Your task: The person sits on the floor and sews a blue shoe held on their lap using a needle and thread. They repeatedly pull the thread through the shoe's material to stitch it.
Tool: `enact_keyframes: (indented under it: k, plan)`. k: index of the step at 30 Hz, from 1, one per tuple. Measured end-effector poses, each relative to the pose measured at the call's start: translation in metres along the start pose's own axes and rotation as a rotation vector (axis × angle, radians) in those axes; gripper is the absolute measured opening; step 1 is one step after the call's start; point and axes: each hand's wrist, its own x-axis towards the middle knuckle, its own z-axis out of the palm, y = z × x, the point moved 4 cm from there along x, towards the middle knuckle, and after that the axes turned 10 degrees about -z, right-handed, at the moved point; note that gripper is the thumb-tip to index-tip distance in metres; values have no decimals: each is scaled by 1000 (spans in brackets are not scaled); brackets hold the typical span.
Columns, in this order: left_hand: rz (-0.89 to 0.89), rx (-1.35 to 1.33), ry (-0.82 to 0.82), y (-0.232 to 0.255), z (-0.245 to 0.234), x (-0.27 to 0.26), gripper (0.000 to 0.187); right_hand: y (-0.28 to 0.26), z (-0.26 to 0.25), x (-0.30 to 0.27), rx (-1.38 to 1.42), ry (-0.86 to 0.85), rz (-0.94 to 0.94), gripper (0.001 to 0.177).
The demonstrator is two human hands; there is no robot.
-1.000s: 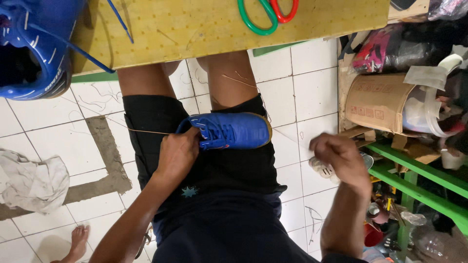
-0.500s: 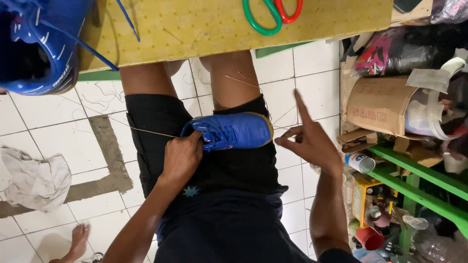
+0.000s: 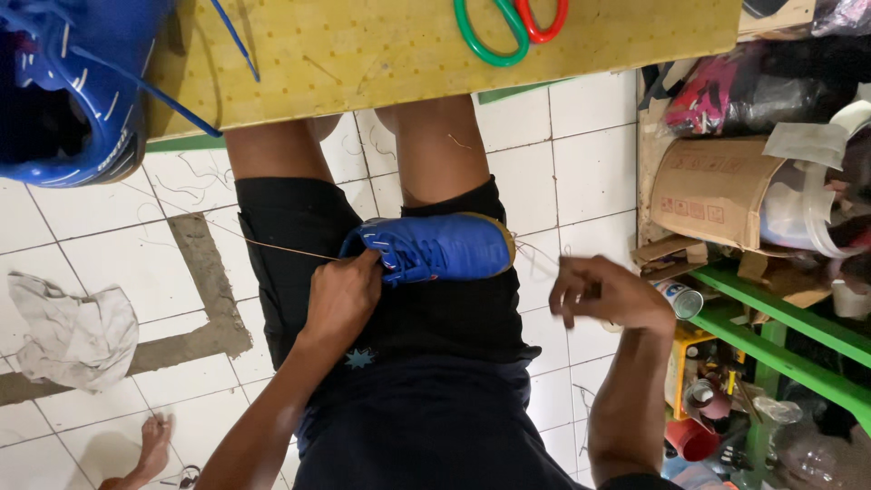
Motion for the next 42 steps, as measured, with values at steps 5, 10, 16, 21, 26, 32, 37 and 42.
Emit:
enact_keyframes:
  k: [5,10,16,21,26,32,37,42]
  plan:
    - [-6,-10,-26,-4,-1,-2,18,13,-41,-14,23,179,-101,30]
    - [9,-8,12,-4,1,-2,18,73,-86,-31,-690,663,578,24]
    - [16,-20,9,2,-2,-3,19,-71,27,38,-990,899,-91,38]
    - [137,-190,156,23,-62,-18,16,-62,55,80,-627,695,-344,34]
    - [-308,-904,255,-72,-96,-52,25,-62,46,79,-602,798,-322,42]
    - [-756,-1822,335,-182,-48,-73,28,-53,42,74,-596,830,-329,41]
    - [-933,-2478,435,-211,-21,-80,28,-51,48,73,-557,879,-359,56]
    - [-912,-2728,577,-246,-18,-85,26,-54,58,68,-737,1013,-259,63]
